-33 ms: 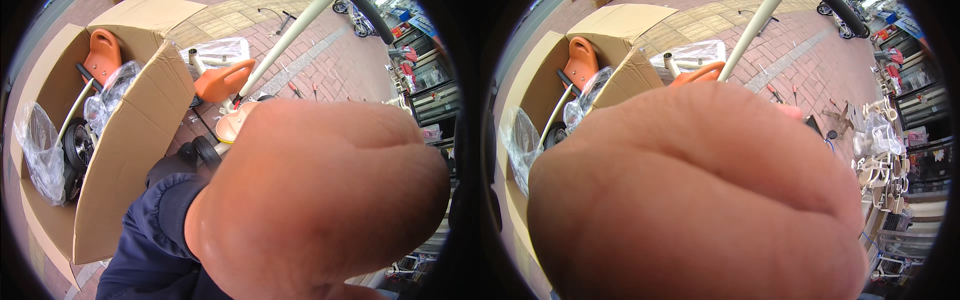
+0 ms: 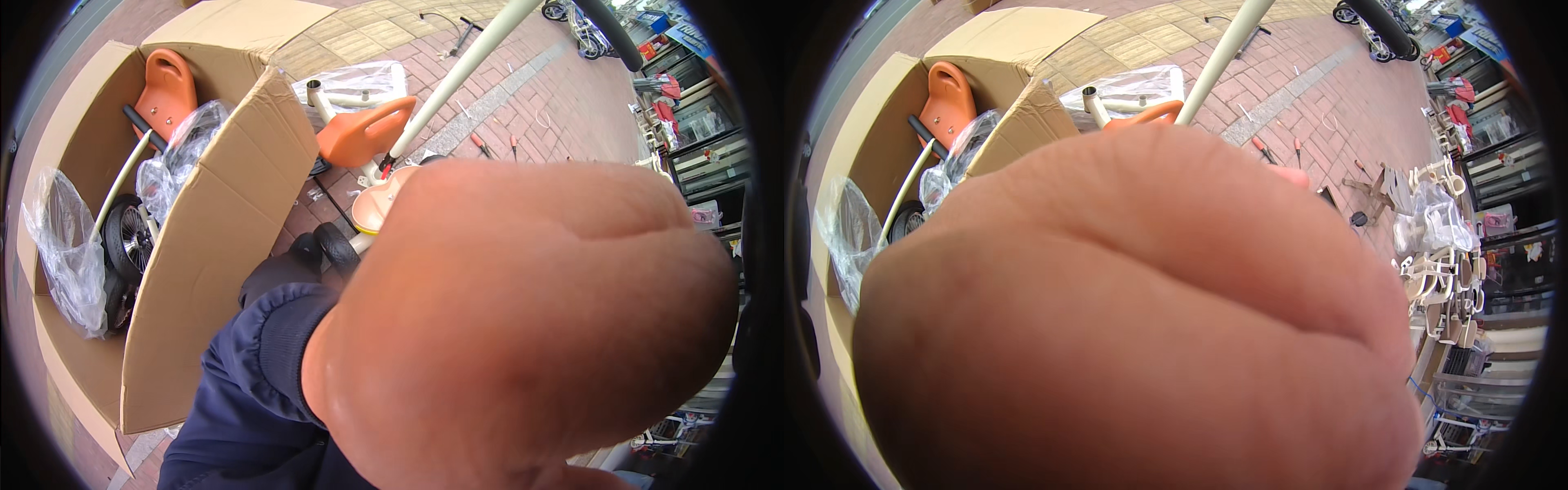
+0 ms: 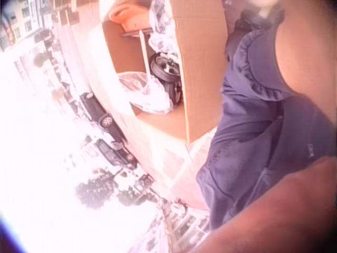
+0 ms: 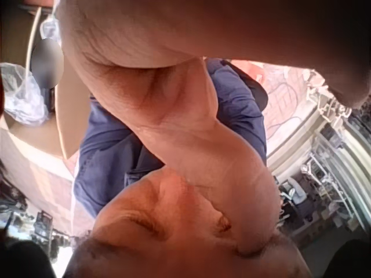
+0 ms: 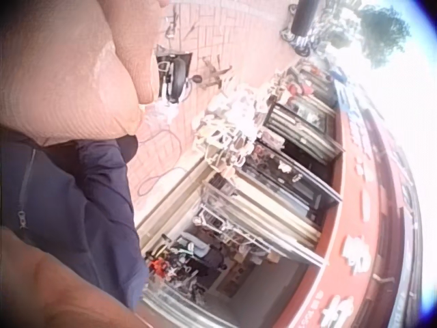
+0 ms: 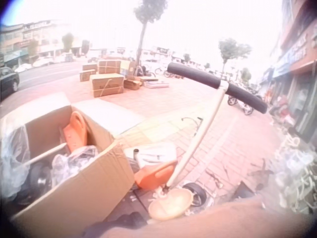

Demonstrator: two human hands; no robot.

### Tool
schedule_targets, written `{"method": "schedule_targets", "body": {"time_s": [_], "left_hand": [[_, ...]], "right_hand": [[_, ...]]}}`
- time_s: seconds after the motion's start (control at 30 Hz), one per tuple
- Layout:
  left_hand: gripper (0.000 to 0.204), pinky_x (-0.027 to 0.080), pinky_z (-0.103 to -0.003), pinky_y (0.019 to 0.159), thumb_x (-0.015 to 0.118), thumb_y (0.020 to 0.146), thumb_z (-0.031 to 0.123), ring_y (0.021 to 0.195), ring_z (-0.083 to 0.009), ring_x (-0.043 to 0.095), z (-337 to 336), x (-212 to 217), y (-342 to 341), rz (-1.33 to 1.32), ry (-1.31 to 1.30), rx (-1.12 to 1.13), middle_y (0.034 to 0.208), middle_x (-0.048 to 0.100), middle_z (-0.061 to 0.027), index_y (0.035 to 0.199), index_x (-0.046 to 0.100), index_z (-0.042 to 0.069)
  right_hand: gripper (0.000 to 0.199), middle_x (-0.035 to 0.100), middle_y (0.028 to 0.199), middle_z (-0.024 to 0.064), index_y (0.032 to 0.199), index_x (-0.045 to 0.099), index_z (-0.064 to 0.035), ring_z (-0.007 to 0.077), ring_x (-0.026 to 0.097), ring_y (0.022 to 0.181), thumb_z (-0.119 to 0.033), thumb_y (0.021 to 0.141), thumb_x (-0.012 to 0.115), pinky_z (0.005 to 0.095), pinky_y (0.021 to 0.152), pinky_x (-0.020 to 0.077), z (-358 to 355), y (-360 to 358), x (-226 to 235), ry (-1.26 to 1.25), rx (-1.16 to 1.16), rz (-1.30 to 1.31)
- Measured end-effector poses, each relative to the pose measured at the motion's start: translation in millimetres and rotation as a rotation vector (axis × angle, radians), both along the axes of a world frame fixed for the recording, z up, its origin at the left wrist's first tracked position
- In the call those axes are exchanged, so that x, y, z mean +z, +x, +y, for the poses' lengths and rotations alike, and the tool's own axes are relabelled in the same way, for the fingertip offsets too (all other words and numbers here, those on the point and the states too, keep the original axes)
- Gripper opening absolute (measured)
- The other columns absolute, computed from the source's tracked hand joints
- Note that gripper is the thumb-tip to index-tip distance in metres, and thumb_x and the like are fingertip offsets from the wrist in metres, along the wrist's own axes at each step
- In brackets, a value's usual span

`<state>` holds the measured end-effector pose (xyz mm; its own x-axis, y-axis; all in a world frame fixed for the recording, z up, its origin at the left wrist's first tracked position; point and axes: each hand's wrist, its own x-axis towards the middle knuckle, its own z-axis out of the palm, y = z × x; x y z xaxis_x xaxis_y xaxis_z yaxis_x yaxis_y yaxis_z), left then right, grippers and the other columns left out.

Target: The person assembles a child's tricycle by attaching wheels to the frame, securing the seat with a power drill, and applying a brand sticker to the frame. The person handles wheels, a seat, a frame, and a sticker during the process.

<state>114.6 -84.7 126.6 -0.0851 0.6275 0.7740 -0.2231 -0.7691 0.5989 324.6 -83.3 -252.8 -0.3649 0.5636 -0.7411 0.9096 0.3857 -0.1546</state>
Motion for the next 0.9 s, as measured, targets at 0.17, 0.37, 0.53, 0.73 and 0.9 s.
{"method": "schedule_targets", "body": {"time_s": [0.17,0.37,0.53,0.73,0.9], "left_hand": [[0.030,0.054,-0.033,0.073,0.076,0.087,0.019,0.082,-0.0250,0.070,-0.3,-6.9,8.0,-0.015,-0.015,-0.031,0.090,0.072,-0.0153,0.109,0.071,-0.001],[0.030,0.054,-0.032,0.074,0.075,0.087,0.021,0.082,-0.0237,0.070,-3.7,-6.6,4.2,-0.024,-0.029,-0.041,0.090,0.072,-0.0145,0.108,0.071,-0.001],[0.030,0.054,-0.032,0.074,0.075,0.088,0.022,0.082,-0.0226,0.070,-5.4,-6.1,0.8,-0.025,-0.036,-0.048,0.089,0.072,-0.0138,0.107,0.072,-0.001],[0.030,0.054,-0.031,0.075,0.075,0.089,0.023,0.083,-0.0213,0.070,-8.4,-10.8,3.0,-0.038,-0.045,-0.055,0.089,0.073,-0.0130,0.106,0.072,-0.002],[0.030,0.054,-0.030,0.076,0.075,0.089,0.024,0.083,-0.0202,0.069,-13.4,-14.3,5.3,-0.051,-0.046,-0.057,0.089,0.073,-0.0123,0.105,0.072,-0.002]], "right_hand": [[0.040,0.068,0.115,0.0204,0.128,0.061,-0.0052,0.0396,0.067,0.105,-0.026,0.093,0.060,0.0481,0.088,0.0530,44.0,-7.9,97.9,0.012,0.074,0.199],[0.042,0.068,0.114,0.0207,0.128,0.060,-0.0050,0.0395,0.067,0.104,-0.027,0.093,0.061,0.0482,0.088,0.0530,70.3,-43.6,181.2,0.007,0.329,0.346],[0.043,0.068,0.113,0.0209,0.128,0.060,-0.0049,0.0395,0.067,0.103,-0.028,0.092,0.062,0.0483,0.087,0.0530,73.1,-63.2,198.1,-0.032,0.473,0.341],[0.044,0.068,0.112,0.0212,0.129,0.059,-0.0047,0.0394,0.067,0.102,-0.029,0.092,0.063,0.0485,0.087,0.0530,75.4,-64.5,205.5,-0.047,0.533,0.331],[0.046,0.068,0.111,0.0214,0.129,0.059,-0.0045,0.0394,0.067,0.102,-0.030,0.092,0.064,0.0486,0.086,0.0530,78.2,-63.3,211.9,-0.045,0.555,0.316]]}}
